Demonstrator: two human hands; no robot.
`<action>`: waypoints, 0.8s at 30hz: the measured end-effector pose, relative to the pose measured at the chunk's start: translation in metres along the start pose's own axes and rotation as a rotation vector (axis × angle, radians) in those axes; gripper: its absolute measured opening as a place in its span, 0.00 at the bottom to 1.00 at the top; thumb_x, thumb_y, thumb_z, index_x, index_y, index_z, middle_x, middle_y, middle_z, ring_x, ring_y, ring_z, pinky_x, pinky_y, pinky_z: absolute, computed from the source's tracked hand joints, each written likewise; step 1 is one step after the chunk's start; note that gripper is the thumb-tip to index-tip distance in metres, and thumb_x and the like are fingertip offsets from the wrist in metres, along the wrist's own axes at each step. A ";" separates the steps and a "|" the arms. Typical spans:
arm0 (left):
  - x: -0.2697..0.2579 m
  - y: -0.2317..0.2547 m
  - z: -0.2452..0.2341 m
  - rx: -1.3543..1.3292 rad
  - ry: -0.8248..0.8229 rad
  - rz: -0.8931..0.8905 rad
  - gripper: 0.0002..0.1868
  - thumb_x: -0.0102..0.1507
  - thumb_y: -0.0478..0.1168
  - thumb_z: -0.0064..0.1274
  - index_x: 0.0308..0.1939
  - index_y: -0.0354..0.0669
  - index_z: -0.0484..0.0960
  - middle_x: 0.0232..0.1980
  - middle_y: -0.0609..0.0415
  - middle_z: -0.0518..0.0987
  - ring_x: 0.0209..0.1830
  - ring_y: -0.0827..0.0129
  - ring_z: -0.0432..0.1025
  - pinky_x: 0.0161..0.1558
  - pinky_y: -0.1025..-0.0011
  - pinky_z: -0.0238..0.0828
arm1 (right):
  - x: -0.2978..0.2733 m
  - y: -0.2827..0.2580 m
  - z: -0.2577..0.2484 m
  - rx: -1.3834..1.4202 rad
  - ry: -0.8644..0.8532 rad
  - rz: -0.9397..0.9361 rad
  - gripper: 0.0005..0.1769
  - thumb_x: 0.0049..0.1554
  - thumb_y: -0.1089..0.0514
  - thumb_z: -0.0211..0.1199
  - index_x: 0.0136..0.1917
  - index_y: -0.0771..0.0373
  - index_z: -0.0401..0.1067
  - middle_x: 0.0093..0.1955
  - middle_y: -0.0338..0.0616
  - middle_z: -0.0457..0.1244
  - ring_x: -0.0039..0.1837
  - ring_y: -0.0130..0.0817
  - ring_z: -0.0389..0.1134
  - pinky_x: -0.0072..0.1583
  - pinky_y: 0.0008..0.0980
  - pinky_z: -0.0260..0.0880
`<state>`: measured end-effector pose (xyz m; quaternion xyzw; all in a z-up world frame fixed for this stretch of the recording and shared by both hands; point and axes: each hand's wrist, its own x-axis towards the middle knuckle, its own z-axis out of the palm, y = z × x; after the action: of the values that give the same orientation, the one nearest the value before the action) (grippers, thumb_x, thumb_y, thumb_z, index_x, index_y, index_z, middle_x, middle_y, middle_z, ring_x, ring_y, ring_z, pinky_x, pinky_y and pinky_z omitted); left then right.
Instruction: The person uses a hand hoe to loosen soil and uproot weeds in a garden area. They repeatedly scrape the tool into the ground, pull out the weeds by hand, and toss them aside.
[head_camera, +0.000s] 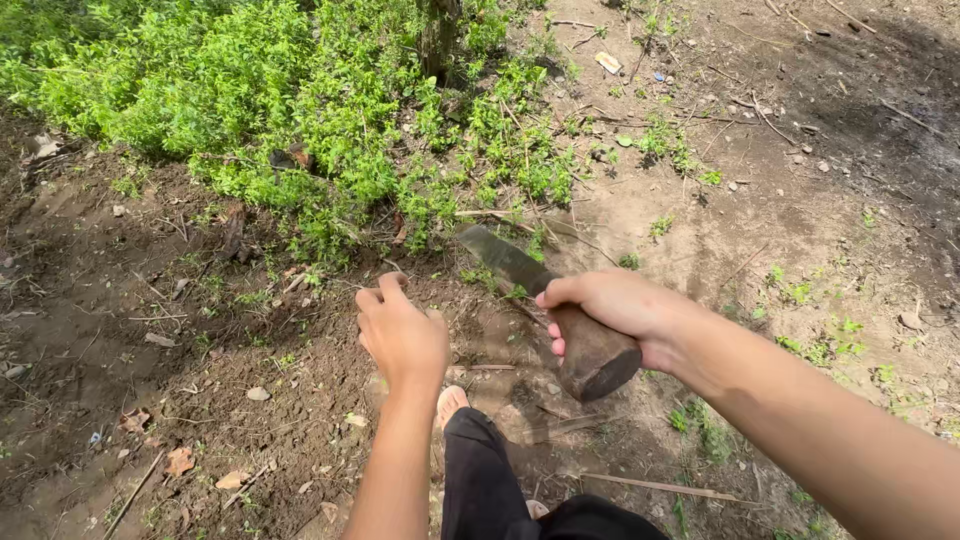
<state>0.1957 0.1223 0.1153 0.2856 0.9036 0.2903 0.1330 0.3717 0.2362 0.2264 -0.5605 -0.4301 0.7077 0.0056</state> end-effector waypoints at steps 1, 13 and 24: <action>0.019 -0.005 0.005 0.023 0.005 -0.022 0.31 0.53 0.36 0.63 0.61 0.45 0.72 0.60 0.42 0.69 0.58 0.49 0.67 0.61 0.50 0.61 | 0.015 -0.006 0.003 -0.025 0.030 0.034 0.06 0.56 0.61 0.60 0.42 0.67 0.69 0.33 0.46 0.65 0.34 0.35 0.67 0.40 0.35 0.72; 0.157 0.000 0.084 0.007 -0.017 -0.069 0.23 0.55 0.37 0.62 0.55 0.49 0.85 0.36 0.51 0.84 0.43 0.57 0.77 0.59 0.55 0.56 | 0.168 -0.083 -0.037 0.027 -0.011 0.307 0.08 0.56 0.59 0.60 0.42 0.68 0.68 0.35 0.45 0.65 0.35 0.35 0.68 0.40 0.35 0.71; 0.241 0.170 0.117 0.019 0.260 -0.312 0.33 0.57 0.40 0.59 0.68 0.49 0.72 0.61 0.44 0.76 0.60 0.51 0.69 0.61 0.49 0.58 | 0.277 -0.266 -0.121 -0.467 -0.321 0.158 0.09 0.57 0.57 0.60 0.42 0.66 0.71 0.35 0.47 0.66 0.35 0.35 0.69 0.40 0.36 0.73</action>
<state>0.1247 0.4319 0.1065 0.1036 0.9492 0.2919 0.0558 0.2392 0.6123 0.1709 -0.4593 -0.5319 0.6673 -0.2465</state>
